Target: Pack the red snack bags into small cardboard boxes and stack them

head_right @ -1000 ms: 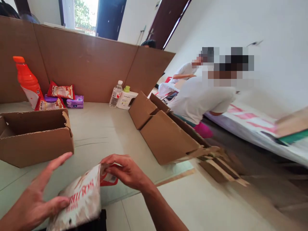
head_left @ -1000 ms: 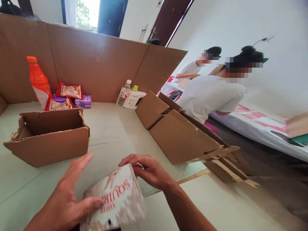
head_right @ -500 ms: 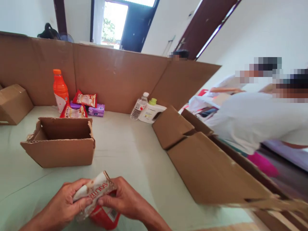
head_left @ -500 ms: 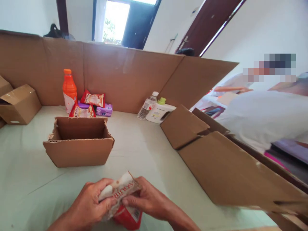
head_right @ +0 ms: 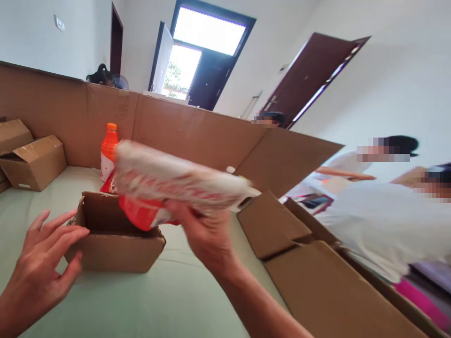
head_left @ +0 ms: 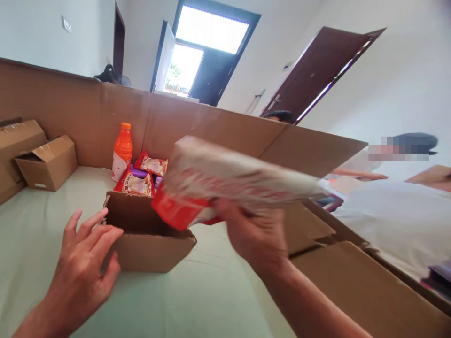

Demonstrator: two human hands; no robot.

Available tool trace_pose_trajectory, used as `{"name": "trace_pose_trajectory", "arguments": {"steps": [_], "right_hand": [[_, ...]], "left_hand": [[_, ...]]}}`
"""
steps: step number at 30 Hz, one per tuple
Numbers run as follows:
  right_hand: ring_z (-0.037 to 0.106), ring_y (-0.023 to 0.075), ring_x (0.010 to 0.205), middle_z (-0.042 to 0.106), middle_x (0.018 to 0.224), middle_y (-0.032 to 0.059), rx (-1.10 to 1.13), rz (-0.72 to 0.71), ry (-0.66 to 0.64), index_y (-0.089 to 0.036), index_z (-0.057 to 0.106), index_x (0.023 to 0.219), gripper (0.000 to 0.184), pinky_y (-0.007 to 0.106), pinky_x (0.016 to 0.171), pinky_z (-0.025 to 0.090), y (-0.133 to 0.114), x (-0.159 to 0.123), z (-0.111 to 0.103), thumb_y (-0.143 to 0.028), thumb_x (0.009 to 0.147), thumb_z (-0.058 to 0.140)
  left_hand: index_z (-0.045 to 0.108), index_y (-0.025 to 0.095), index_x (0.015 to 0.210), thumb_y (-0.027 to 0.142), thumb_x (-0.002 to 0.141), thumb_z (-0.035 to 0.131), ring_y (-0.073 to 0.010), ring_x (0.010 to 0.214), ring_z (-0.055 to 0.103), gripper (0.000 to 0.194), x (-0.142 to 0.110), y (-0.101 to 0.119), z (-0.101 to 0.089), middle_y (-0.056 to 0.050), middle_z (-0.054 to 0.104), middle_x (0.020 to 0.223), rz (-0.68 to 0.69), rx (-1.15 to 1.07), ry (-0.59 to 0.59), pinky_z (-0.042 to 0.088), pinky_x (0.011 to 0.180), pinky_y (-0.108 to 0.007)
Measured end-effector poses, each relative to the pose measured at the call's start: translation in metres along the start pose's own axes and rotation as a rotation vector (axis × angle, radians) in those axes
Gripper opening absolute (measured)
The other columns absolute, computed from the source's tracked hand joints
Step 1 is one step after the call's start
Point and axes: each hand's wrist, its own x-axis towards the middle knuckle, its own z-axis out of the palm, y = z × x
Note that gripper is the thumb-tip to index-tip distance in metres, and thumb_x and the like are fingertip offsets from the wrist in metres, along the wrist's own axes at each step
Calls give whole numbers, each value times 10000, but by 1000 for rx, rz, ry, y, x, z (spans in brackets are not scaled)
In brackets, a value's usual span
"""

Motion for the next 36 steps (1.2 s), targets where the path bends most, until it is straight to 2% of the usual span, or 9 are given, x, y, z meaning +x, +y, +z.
{"name": "trace_pose_trajectory", "arguments": {"steps": [6,11,14,17,20,24,30,33,36], "right_hand": [[554,131,557,649,601,-4,-602,-9,-709,-208,725,659,148,240,534,401,-13,44,56,-217,799,678],[503,125,468,659,576,1,-765,225,-1125,-188,746,656,182,254,452,337,5,56,104,-284,808,717],[548,154,475,735,671,68,-862,269,-1114,-155,775,710,127,274,452,342,17,55,123,-241,788,721],[683,216,687,787,905,117,-861,209,-1050,-155,794,944,183,270,544,411,7,53,111,-243,824,688],[712,234,911,771,1110,84,-703,46,-693,-221,718,1194,314,283,695,485,-15,43,66,-299,912,606],[706,215,835,781,1029,51,-514,-60,-237,-282,734,1111,288,317,715,538,-16,2,6,-462,949,579],[686,287,1069,725,1237,95,-404,-17,-276,-287,561,1409,572,443,885,568,45,-62,22,-437,871,683],[691,267,1063,727,1226,77,-410,7,-293,-288,508,1440,562,432,883,573,54,-67,36,-376,900,636],[623,283,1229,625,1402,98,-511,-163,-169,-287,461,1457,552,457,966,531,50,-54,32,-397,936,602]], "left_hand": [[600,213,1085,-6,864,544,-234,1172,614,316,-14,5,11,-25,707,996,-47,-69,72,368,1159,-499],[606,169,1081,-40,883,536,-195,1190,591,296,-11,1,17,-41,672,986,-22,-216,89,504,1021,-298],[604,177,1129,-45,891,527,-190,1204,598,334,-11,-2,20,-37,676,1021,-8,-240,65,506,1040,-305],[603,193,1171,-26,903,525,-181,1199,614,355,-14,-6,22,-46,660,1093,-4,-244,66,513,1040,-287],[588,220,1237,35,930,537,-174,1218,604,362,-19,-11,22,-90,538,1358,-65,-203,78,513,1039,-277],[470,253,1413,190,961,557,-222,1277,581,465,-27,-19,22,-103,497,1457,-212,-223,41,514,1064,-345],[372,237,1479,406,977,530,-212,1046,710,552,-25,-21,28,-58,732,1123,-393,-346,-57,551,1002,-388],[434,224,1434,431,981,512,-202,1003,723,504,-18,-23,31,-50,749,1072,-465,-339,-33,566,967,-367],[498,241,1387,386,939,586,-199,1013,713,479,-14,-24,35,-49,726,1130,-472,-290,10,579,933,-345]]}}
